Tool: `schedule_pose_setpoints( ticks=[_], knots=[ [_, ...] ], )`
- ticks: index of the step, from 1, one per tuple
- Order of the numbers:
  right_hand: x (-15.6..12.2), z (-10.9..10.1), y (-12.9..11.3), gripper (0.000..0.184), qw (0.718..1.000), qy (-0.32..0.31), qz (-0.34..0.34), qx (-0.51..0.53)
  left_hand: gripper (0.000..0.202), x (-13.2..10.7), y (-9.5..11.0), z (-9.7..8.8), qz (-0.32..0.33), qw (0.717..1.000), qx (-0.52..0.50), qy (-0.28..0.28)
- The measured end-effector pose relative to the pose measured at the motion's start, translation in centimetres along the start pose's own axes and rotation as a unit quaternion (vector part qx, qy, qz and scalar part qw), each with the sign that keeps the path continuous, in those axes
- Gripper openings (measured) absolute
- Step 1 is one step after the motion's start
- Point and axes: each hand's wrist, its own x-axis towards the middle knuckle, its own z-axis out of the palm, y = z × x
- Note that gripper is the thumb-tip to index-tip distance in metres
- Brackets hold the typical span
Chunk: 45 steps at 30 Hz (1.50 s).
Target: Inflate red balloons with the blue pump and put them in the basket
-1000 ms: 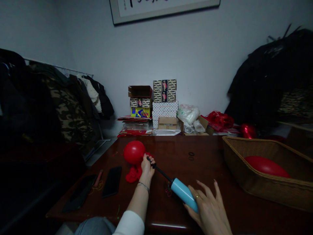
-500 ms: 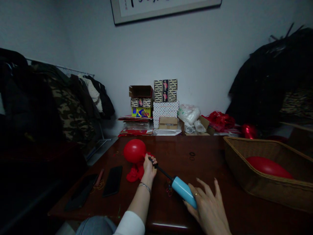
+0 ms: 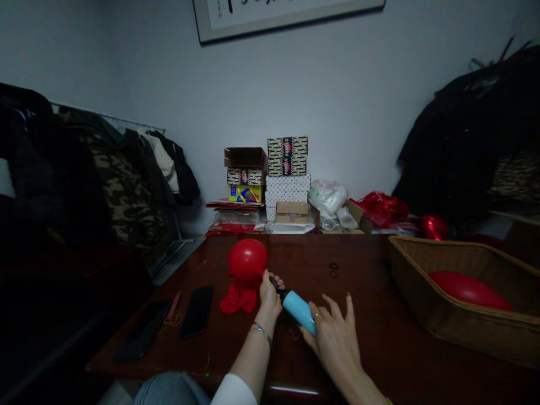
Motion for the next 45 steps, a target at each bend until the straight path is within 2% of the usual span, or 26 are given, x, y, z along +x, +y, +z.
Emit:
schedule_pose_setpoints(
  ticks=[8, 15, 20, 23, 31, 39, 45],
  knots=[
    [-1.3, 0.5, 1.0, 0.042, 1.0, 0.007, -0.016, 0.021, 0.024, 1.3, 0.6, -0.9, 0.004, 1.0, -0.027, 0.001],
    [-3.7, -0.1, 4.1, 0.043, 0.996, 0.046, -0.07, 0.03, 0.026, 2.3, 2.6, -0.9, 0.006, 0.999, -0.017, 0.027],
    [-5.0, -0.7, 6.4, 0.046, 0.989, 0.053, -0.14, -0.004, 0.025, 2.9, 3.4, -1.1, 0.021, 0.999, -0.022, 0.032],
    [-5.2, -1.0, 6.7, 0.045, 0.989, 0.06, -0.138, -0.014, 0.024, 2.9, 3.4, -1.0, 0.013, 0.999, -0.03, 0.029],
    [-3.9, -1.0, 4.6, 0.042, 0.995, 0.062, -0.075, 0.007, 0.026, 2.1, 3.2, -0.4, 0.003, 0.999, -0.034, 0.024],
    [-1.3, -0.9, 1.6, 0.039, 0.999, 0.001, -0.036, -0.003, 0.024, 1.0, 1.0, -0.2, -0.009, 1.0, -0.025, 0.003],
    [0.1, 0.1, 0.4, 0.045, 1.0, -0.018, -0.017, -0.003, 0.024, 0.1, -0.1, 0.0, -0.013, 1.0, 0.008, 0.012]
  ],
)
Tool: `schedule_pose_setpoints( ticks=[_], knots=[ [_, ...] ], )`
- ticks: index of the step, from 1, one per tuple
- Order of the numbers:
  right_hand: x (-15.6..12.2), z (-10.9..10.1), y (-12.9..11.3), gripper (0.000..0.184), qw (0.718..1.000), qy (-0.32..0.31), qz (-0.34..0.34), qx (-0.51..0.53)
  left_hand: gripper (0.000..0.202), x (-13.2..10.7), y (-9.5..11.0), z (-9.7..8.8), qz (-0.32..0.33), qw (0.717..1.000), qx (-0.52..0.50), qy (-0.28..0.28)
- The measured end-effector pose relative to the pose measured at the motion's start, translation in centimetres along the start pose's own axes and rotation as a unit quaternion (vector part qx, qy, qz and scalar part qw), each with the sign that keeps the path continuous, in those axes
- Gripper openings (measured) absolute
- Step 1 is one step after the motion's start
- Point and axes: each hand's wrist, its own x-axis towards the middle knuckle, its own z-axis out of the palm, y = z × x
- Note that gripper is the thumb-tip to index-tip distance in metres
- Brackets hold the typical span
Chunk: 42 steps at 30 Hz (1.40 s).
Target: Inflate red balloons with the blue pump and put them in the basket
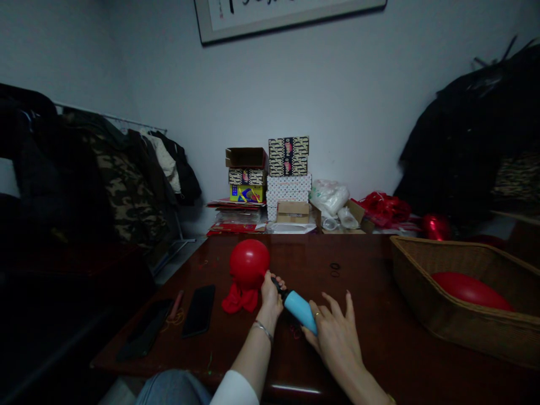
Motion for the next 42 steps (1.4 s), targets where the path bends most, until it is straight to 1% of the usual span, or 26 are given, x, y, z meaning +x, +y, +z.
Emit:
schedule_pose_setpoints(
  ticks=[3, 7, 11, 14, 17, 21, 24, 30, 33, 36, 42],
  knots=[
    [-0.1, 0.4, -0.1, 0.046, 1.0, -0.001, 0.003, 0.004, 0.024, -0.1, -0.1, -0.1, 0.009, 1.0, 0.018, 0.008],
    [-0.6, 0.8, -0.2, 0.043, 1.0, 0.015, 0.003, 0.012, 0.024, 0.3, -0.1, -0.3, 0.01, 1.0, 0.022, 0.018],
    [-1.4, 0.8, 0.2, 0.04, 0.999, 0.033, -0.006, 0.014, 0.026, 1.0, 0.6, -0.7, 0.012, 1.0, 0.008, 0.015],
    [-2.4, 0.6, 1.2, 0.037, 0.998, 0.055, -0.029, 0.026, 0.023, 1.7, 1.6, -1.0, 0.024, 1.0, 0.009, 0.013],
    [-3.8, 0.4, 2.8, 0.038, 0.995, 0.071, -0.057, 0.036, 0.023, 2.5, 2.8, -1.3, 0.038, 0.999, 0.02, 0.029],
    [-5.3, 0.2, 4.9, 0.041, 0.992, 0.063, -0.105, 0.017, 0.022, 3.3, 3.7, -1.6, 0.047, 0.998, 0.024, 0.03],
    [-5.8, -0.1, 5.5, 0.043, 0.991, 0.064, -0.118, 0.004, 0.022, 3.3, 3.9, -1.5, 0.047, 0.998, 0.016, 0.026],
    [-5.4, -0.7, 4.8, 0.04, 0.993, 0.07, -0.097, -0.005, 0.023, 2.7, 3.4, -1.0, 0.039, 0.999, -0.002, 0.025],
    [-4.7, -0.6, 4.0, 0.041, 0.994, 0.069, -0.083, 0.004, 0.023, 2.2, 2.9, -0.8, 0.034, 0.999, 0.0, 0.027],
    [-3.7, -0.3, 3.0, 0.038, 0.996, 0.069, -0.053, 0.02, 0.024, 1.7, 2.1, -0.7, 0.02, 1.0, 0.003, 0.022],
    [-1.6, -0.2, 1.0, 0.037, 0.999, 0.029, -0.018, 0.018, 0.023, 0.9, 0.4, -0.8, 0.019, 1.0, 0.012, 0.008]
  ],
)
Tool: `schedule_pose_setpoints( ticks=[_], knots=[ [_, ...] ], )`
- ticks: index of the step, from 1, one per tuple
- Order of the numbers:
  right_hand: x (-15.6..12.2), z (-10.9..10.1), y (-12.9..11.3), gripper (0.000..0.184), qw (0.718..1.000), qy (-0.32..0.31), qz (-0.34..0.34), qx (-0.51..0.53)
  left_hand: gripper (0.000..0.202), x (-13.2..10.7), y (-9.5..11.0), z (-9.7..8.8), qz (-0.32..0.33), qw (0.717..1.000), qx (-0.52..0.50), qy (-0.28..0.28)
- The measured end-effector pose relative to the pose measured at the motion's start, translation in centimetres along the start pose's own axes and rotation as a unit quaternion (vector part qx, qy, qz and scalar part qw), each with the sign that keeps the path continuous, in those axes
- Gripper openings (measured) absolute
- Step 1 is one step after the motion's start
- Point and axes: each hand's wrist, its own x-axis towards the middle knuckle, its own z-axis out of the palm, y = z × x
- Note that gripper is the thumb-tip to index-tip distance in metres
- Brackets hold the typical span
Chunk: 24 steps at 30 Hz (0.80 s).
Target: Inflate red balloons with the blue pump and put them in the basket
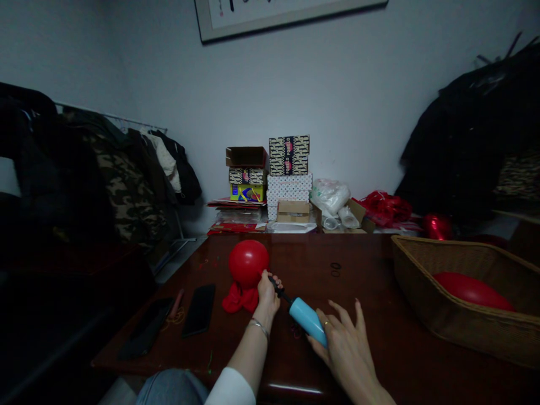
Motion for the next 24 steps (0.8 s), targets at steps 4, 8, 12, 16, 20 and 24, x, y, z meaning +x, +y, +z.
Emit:
schedule_pose_setpoints(
  ticks=[4, 8, 12, 16, 20, 24],
  knots=[
    [0.9, 0.2, -1.0, 0.036, 1.0, -0.016, 0.014, -0.008, 0.023, -0.5, -0.5, 0.2, -0.013, 1.0, 0.011, 0.002],
    [0.9, 0.5, -1.1, 0.037, 1.0, -0.014, 0.016, -0.004, 0.023, -0.5, -0.5, 0.3, -0.006, 1.0, 0.02, 0.013],
    [0.2, 0.8, -0.5, 0.037, 1.0, 0.007, 0.001, 0.003, 0.024, 0.1, -0.5, -0.1, 0.006, 1.0, 0.014, 0.008],
    [-1.0, 0.8, 0.5, 0.036, 0.999, 0.03, -0.016, 0.018, 0.024, 0.6, 0.1, -0.4, 0.015, 1.0, 0.014, -0.002],
    [-2.5, 0.5, 2.1, 0.038, 0.998, 0.041, -0.028, 0.023, 0.022, 1.1, 1.3, -0.4, 0.024, 0.999, 0.017, 0.013],
    [-3.9, 0.1, 3.9, 0.042, 0.996, 0.034, -0.077, -0.001, 0.023, 1.6, 2.4, -0.2, 0.028, 0.999, 0.017, 0.026]
  ],
)
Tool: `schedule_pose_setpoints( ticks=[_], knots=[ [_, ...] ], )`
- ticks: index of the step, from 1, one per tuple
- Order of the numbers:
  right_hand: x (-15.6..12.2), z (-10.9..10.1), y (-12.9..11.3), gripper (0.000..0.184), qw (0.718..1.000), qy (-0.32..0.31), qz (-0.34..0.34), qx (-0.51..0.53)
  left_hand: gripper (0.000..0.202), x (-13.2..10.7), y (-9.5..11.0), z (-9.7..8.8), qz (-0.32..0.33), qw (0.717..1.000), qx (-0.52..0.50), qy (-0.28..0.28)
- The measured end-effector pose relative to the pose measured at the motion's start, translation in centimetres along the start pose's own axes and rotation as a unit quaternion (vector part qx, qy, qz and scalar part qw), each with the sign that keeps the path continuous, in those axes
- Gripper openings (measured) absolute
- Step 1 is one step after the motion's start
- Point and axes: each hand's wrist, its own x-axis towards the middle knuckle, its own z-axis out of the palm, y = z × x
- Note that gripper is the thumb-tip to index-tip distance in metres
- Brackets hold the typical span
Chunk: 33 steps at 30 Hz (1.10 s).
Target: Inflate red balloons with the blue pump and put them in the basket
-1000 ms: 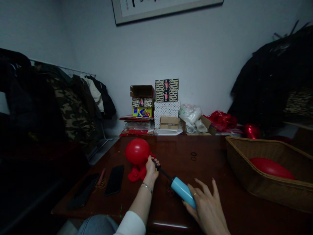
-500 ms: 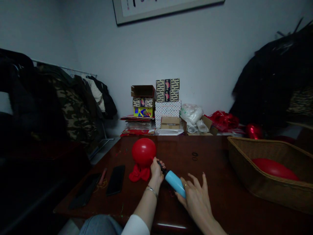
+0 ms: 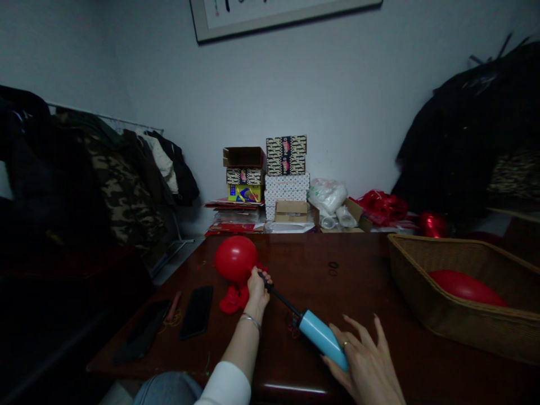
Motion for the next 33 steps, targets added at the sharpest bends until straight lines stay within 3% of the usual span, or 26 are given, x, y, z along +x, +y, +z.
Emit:
schedule_pose_setpoints(
  ticks=[11, 26, 33],
  knots=[
    [-0.2, -0.5, 0.2, 0.042, 1.0, 0.009, 0.006, -0.019, 0.021, 0.0, 0.4, 0.2, -0.009, 1.0, -0.026, -0.01],
    [5.4, 0.7, -3.5, 0.04, 0.993, -0.054, 0.107, 0.002, 0.023, -2.2, -2.5, 0.8, -0.035, 0.999, -0.005, -0.029],
    [5.6, 1.6, -4.1, 0.043, 0.993, -0.055, 0.109, 0.01, 0.022, -2.1, -2.8, 0.4, -0.022, 1.0, 0.01, -0.015]
  ],
)
